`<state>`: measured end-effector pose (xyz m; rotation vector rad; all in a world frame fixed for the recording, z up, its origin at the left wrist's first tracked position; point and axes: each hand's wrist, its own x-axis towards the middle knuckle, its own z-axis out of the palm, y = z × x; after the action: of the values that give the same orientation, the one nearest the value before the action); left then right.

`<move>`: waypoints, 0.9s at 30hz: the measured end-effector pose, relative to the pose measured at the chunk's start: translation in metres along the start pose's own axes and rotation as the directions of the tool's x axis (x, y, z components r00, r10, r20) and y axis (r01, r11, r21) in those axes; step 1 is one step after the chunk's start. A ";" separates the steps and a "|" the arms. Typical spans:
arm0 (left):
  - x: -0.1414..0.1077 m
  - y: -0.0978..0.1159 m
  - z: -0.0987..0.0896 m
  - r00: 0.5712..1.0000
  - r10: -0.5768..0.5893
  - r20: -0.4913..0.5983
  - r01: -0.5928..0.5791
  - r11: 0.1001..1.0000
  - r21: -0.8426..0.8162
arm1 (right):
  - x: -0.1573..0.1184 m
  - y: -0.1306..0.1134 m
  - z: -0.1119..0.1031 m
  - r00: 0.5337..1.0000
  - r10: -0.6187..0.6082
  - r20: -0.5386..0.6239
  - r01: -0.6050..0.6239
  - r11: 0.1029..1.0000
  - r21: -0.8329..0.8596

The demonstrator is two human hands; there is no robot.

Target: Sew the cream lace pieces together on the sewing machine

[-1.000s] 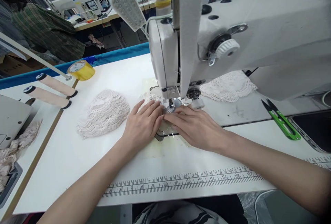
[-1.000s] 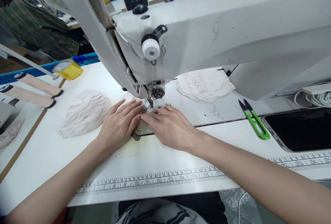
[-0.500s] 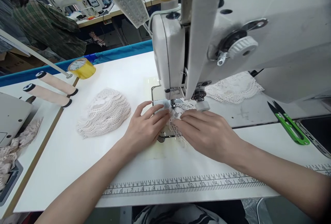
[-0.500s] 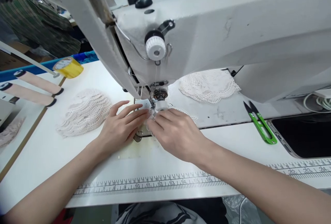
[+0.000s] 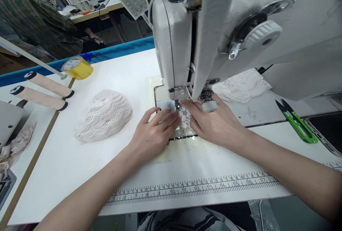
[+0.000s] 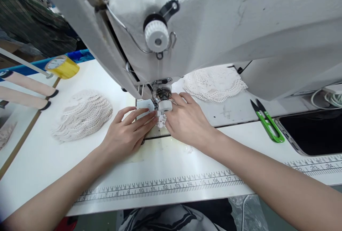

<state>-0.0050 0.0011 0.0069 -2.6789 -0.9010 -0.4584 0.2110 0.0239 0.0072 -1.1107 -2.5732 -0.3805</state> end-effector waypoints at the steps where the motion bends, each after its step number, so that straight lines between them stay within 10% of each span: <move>1: 0.000 0.001 -0.001 1.000 -0.001 0.009 0.001 1.000 0.015 | 0.000 0.000 0.000 1.000 0.001 0.010 -0.001 1.000 0.000; 16: 0.000 0.005 -0.002 1.000 0.010 -0.002 -0.010 0.994 0.106 | -0.001 0.002 0.001 1.000 -0.007 -0.023 0.007 1.000 -0.019; 27: 0.004 0.010 -0.001 0.995 0.011 -0.095 -0.008 1.000 0.029 | -0.008 -0.005 0.002 0.961 -0.118 -0.250 0.156 0.978 0.136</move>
<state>0.0040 -0.0051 0.0078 -2.6103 -0.8605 -0.5615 0.2123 0.0165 0.0015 -0.7820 -2.4233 -0.3191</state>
